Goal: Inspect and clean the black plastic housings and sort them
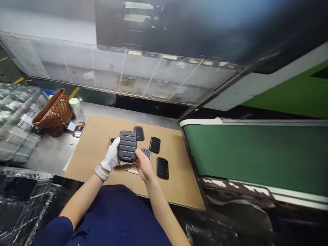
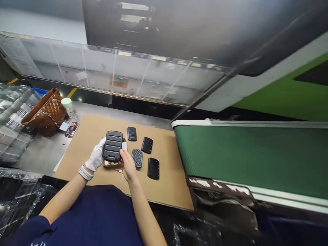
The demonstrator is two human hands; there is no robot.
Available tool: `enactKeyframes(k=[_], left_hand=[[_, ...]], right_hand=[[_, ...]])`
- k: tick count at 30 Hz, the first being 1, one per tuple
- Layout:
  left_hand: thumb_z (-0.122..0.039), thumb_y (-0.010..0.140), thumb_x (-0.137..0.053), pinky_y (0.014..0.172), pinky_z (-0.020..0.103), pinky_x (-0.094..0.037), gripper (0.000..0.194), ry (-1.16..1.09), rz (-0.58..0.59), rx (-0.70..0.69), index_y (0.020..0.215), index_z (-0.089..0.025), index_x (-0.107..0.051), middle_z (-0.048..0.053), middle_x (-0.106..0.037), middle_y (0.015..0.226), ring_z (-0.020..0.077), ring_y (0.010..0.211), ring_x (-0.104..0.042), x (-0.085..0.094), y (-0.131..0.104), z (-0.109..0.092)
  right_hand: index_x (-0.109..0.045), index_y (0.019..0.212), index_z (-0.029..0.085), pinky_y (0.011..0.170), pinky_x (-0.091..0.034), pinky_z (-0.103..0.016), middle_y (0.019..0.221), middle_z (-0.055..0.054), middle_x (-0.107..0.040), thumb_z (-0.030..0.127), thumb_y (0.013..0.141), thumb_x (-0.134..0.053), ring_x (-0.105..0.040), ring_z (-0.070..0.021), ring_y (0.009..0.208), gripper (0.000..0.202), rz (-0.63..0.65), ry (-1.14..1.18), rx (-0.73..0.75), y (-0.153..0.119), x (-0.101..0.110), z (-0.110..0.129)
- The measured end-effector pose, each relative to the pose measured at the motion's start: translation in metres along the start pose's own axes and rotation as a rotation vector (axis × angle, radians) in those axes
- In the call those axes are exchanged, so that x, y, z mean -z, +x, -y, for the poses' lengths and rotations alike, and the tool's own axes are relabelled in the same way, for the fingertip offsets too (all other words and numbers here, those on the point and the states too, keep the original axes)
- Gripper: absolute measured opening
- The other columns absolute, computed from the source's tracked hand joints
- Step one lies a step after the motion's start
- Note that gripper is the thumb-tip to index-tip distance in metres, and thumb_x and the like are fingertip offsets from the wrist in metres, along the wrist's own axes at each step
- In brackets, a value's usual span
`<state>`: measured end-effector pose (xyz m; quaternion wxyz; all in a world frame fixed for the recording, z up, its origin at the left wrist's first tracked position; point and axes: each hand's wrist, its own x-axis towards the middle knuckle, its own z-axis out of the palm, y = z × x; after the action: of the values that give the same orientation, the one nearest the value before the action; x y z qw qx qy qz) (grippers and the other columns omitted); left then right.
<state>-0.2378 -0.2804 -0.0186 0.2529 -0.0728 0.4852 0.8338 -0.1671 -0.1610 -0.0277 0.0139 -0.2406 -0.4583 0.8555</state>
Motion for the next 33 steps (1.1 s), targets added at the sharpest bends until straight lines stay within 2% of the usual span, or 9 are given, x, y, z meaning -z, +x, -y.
enactKeyframes(k=[5,9,15,21,24,27,30,32,33], left_hand=[[-0.035,0.085,-0.056,0.095,0.03,-0.047,0.025,0.065,0.056,-0.071,0.093,-0.015,-0.07,0.006,-0.074,0.097,0.0205,0.098,-0.066,-0.023,0.0,0.002],[-0.034,0.087,-0.054,0.09,0.031,-0.051,0.025,-0.033,0.078,-0.004,0.091,-0.015,-0.07,0.005,-0.074,0.091,0.019,0.086,-0.068,-0.032,0.002,0.008],[-0.039,0.088,-0.052,0.088,0.036,-0.053,0.034,-0.168,0.121,0.115,0.099,-0.013,-0.069,0.009,-0.074,0.096,0.0228,0.087,-0.069,-0.031,0.007,0.019],[-0.034,0.089,-0.051,0.09,0.035,-0.053,0.029,-0.118,0.08,0.05,0.092,-0.013,-0.071,0.009,-0.074,0.092,0.0234,0.088,-0.069,-0.034,0.003,0.015],[-0.031,0.089,-0.052,0.092,0.034,-0.052,0.027,-0.141,0.085,0.043,0.097,-0.012,-0.069,0.009,-0.074,0.095,0.0232,0.092,-0.068,-0.034,0.005,0.015],[-0.033,0.09,-0.051,0.097,0.037,-0.049,0.03,-0.24,0.078,0.021,0.102,-0.011,-0.067,0.011,-0.072,0.104,0.0238,0.102,-0.065,-0.035,0.01,0.021],[-0.033,0.091,-0.05,0.102,0.036,-0.045,0.029,-0.31,0.026,-0.039,0.11,-0.016,-0.062,0.008,-0.067,0.117,0.0211,0.115,-0.059,-0.033,0.011,0.028],[-0.037,0.091,-0.05,0.103,0.037,-0.044,0.029,-0.352,0.06,-0.008,0.115,-0.023,-0.06,0.005,-0.063,0.125,0.0197,0.12,-0.055,-0.028,0.004,0.029],[-0.043,0.091,-0.049,0.103,0.039,-0.043,0.033,-0.372,0.095,0.035,0.115,-0.025,-0.06,0.005,-0.062,0.127,0.0214,0.121,-0.054,-0.024,-0.001,0.028]], right_hand=[[-0.069,0.078,0.021,0.047,-0.045,-0.018,0.074,0.003,-0.071,0.043,0.059,-0.083,-0.059,-0.0092,0.058,0.033,-0.028,0.101,0.018,-0.007,0.007,0.013],[-0.069,0.08,0.021,0.05,-0.048,-0.021,0.076,0.001,-0.072,0.044,0.061,-0.082,-0.064,-0.014,0.066,0.033,-0.013,0.105,-0.009,-0.009,0.013,0.018],[-0.069,0.081,0.021,0.052,-0.05,-0.024,0.074,0.001,-0.072,0.041,0.067,-0.079,-0.064,-0.0145,0.064,0.027,0.022,0.122,-0.045,-0.008,0.02,0.02],[-0.07,0.081,0.021,0.055,-0.052,-0.023,0.072,0.002,-0.071,0.036,0.071,-0.078,-0.062,-0.012,0.06,0.02,0.038,0.165,-0.098,-0.004,0.026,0.023],[-0.07,0.08,0.021,0.056,-0.053,-0.022,0.072,0.002,-0.071,0.037,0.069,-0.079,-0.061,-0.0116,0.06,0.021,0.035,0.174,-0.112,-0.004,0.028,0.023],[-0.07,0.084,0.023,0.062,-0.053,-0.021,0.081,0.002,-0.072,0.039,0.066,-0.08,-0.063,-0.0115,0.068,0.026,0.031,0.171,-0.053,-0.005,0.026,0.019],[-0.067,0.094,0.027,0.067,-0.053,-0.022,0.092,0.003,-0.072,0.038,0.065,-0.08,-0.063,-0.0116,0.075,0.033,0.036,0.135,0.04,-0.002,0.024,0.014],[-0.066,0.09,0.027,0.061,-0.051,-0.022,0.083,0.005,-0.07,0.038,0.066,-0.08,-0.06,-0.0105,0.066,0.03,0.024,0.131,0.074,0.005,0.026,0.016],[-0.065,0.085,0.026,0.055,-0.048,-0.021,0.075,0.006,-0.068,0.039,0.066,-0.079,-0.056,-0.0092,0.058,0.027,0.021,0.138,0.086,0.01,0.028,0.019]])
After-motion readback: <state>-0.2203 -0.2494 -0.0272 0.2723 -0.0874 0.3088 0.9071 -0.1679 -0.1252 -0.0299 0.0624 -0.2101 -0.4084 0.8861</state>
